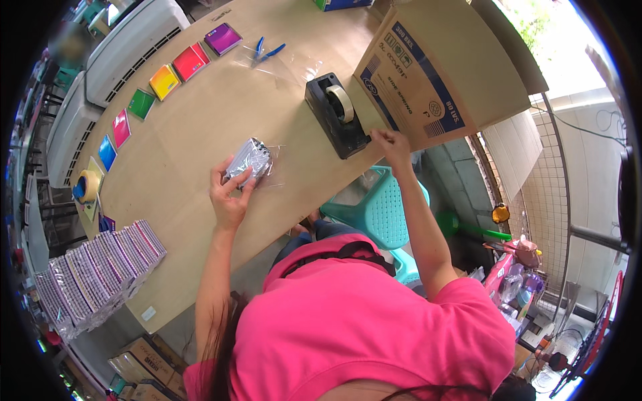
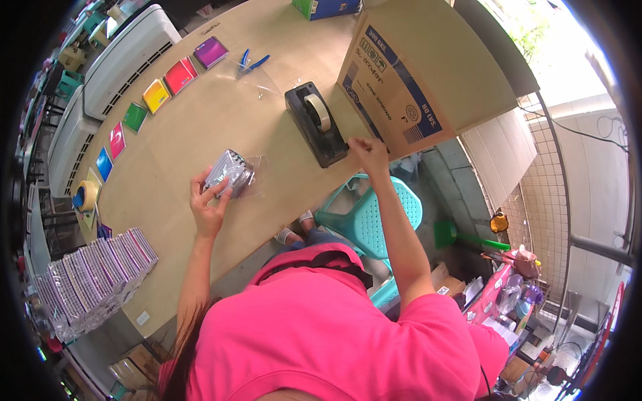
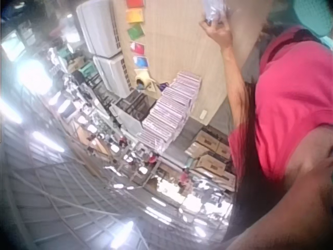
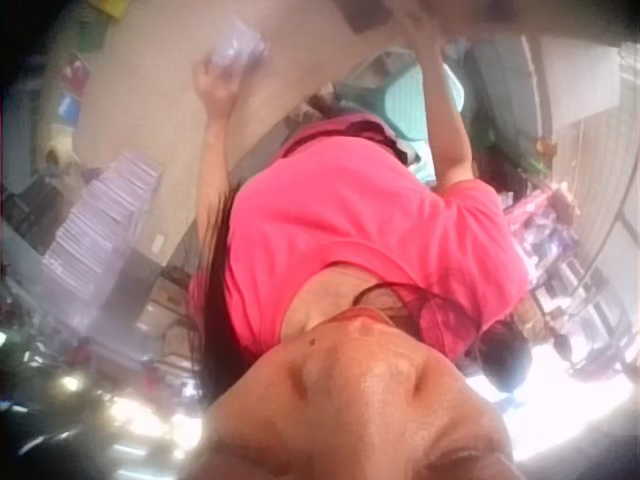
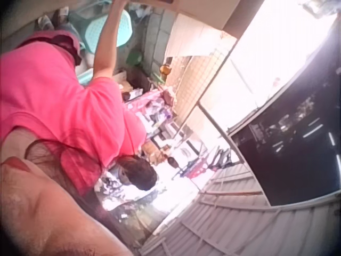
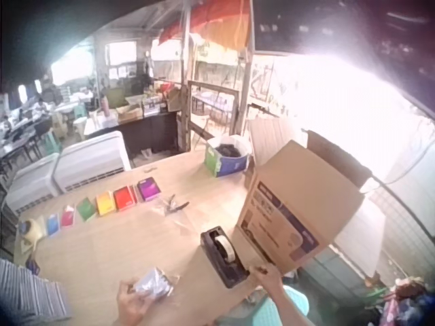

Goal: The person selects several colorful notebooks from a row, stacks them together, slides the stack into a plastic sleeve, and applies adhesive tape to seal the package.

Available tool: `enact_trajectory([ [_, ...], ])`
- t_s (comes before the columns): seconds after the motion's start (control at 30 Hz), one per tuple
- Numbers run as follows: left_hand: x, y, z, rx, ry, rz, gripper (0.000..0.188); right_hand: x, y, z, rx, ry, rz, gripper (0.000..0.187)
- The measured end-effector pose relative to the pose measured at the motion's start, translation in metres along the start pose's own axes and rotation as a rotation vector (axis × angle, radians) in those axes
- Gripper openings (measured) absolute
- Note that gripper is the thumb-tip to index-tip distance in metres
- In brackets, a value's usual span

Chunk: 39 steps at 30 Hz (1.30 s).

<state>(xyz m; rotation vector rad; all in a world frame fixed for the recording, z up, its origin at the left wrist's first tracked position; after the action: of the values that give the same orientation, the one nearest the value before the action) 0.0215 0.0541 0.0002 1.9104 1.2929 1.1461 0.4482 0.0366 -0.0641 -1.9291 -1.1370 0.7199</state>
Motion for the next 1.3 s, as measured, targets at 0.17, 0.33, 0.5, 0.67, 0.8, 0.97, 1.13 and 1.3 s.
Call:
enact_trajectory([
  [0.17,-0.002,-0.002,0.006,-0.036,0.006,-0.033,0.027,0.024,-0.005,0.034,0.017,-0.235,0.065,0.029],
  [0.33,-0.007,-0.007,-0.001,0.002,0.023,-0.013,0.027,-0.020,-0.012,0.006,-0.027,-0.023,-0.073,0.026],
  [0.5,-0.004,-0.004,-0.001,0.007,0.021,-0.011,0.026,-0.077,0.076,0.081,0.874,-0.350,0.632,0.024],
  [0.67,-0.008,-0.009,-0.005,-0.046,0.073,0.033,0.026,-0.116,-0.038,0.123,0.636,-0.415,0.351,0.022],
  [0.8,-0.006,-0.005,-0.006,-0.065,0.089,0.050,0.027,-0.093,-0.191,0.160,0.477,-0.566,-0.118,0.023],
  [0.97,-0.009,-0.005,-0.005,-0.063,0.082,0.045,0.025,-0.074,-0.166,0.201,-0.092,-0.466,-0.217,0.034],
  [1.13,-0.009,-0.006,-0.007,-0.063,0.067,0.010,0.037,-0.082,-0.125,0.208,0.239,-0.457,-0.127,0.039],
  [1.3,0.018,0.007,-0.002,0.201,-0.098,-0.074,0.094,-0.080,-0.098,0.212,-0.044,-0.283,-0.248,0.040],
])
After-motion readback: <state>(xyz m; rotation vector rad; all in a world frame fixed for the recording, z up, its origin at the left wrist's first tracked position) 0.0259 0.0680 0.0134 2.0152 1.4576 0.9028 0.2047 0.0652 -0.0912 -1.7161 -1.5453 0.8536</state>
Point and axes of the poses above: each hand's wrist, its own x-axis towards the middle knuckle, its own z-axis out of the palm, y = z × x, the point moved 9 cm from there along x, towards the middle knuckle, and after that the axes turned 2 degrees about -y, right-handed, at the moved point
